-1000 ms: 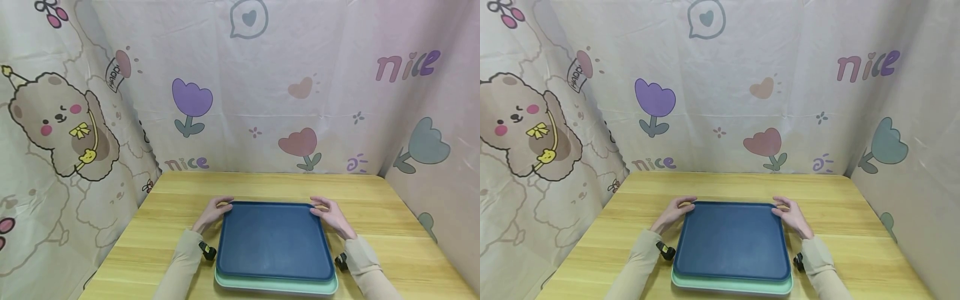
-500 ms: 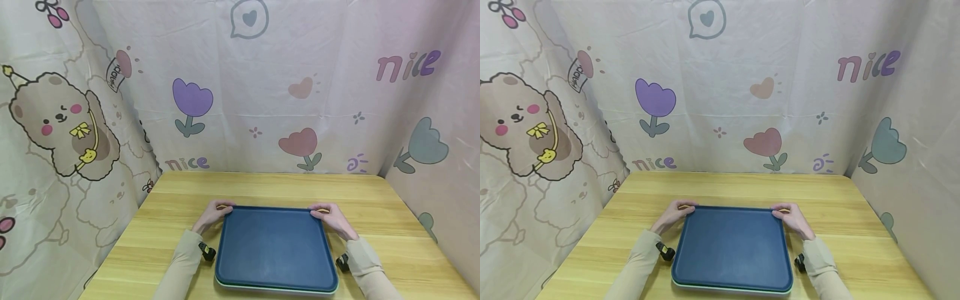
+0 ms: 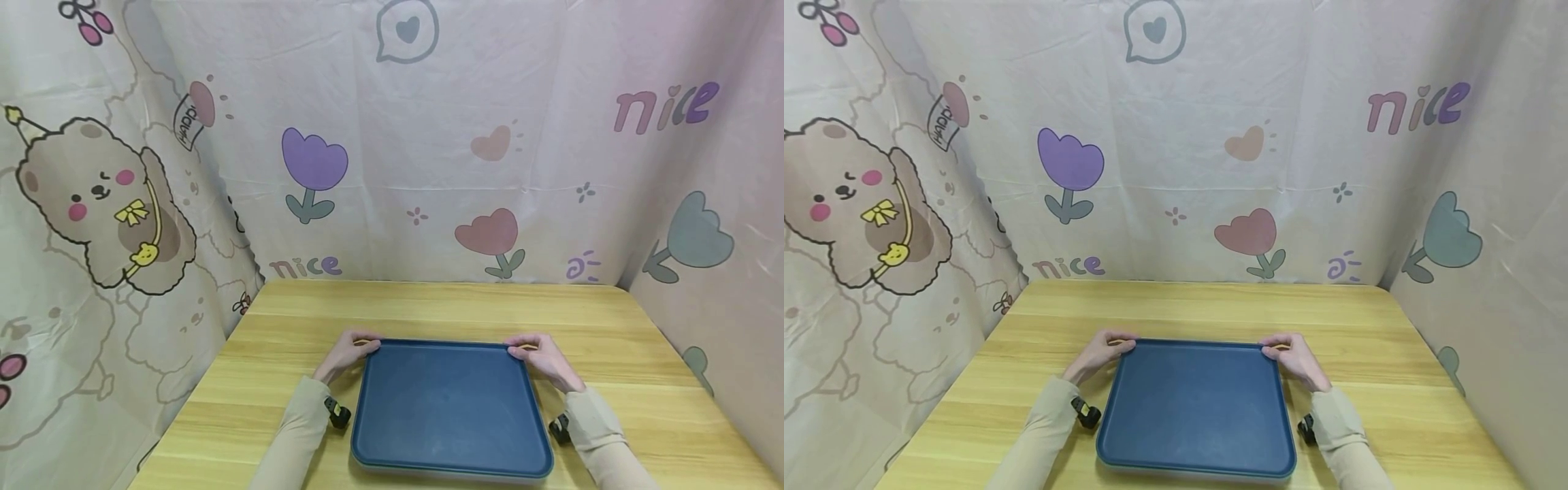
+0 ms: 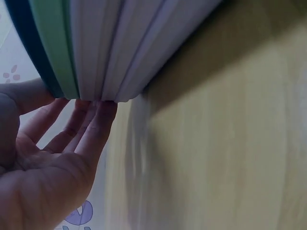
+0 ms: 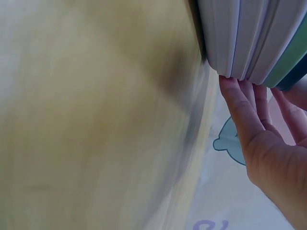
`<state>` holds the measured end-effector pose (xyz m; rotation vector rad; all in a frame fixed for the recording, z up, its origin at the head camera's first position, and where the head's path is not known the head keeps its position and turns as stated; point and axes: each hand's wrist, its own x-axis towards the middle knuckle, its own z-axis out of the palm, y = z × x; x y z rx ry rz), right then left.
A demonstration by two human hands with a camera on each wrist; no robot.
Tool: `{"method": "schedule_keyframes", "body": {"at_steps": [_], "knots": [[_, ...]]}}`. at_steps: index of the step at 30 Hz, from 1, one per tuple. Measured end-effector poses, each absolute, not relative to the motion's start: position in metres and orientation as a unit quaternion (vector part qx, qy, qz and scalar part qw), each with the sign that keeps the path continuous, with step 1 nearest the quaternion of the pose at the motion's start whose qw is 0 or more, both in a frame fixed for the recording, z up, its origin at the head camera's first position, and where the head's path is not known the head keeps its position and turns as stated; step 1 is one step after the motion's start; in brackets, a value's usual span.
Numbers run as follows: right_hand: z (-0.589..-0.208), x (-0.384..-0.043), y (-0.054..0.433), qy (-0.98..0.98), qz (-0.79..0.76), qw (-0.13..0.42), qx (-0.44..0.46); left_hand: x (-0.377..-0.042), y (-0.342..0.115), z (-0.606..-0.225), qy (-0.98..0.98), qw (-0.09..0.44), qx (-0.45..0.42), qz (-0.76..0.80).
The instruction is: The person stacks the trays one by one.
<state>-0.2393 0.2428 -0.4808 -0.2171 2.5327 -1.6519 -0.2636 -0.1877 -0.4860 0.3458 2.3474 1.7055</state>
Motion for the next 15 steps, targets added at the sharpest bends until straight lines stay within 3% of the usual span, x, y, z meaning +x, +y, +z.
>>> {"method": "schedule_keyframes", "body": {"at_steps": [15], "knots": [[-0.4829,-0.2387,0.2454,0.812,-0.574,0.082,-0.074,-0.2568,-0.1857,-0.4835,0.806,0.102,0.118,0.571]]}}
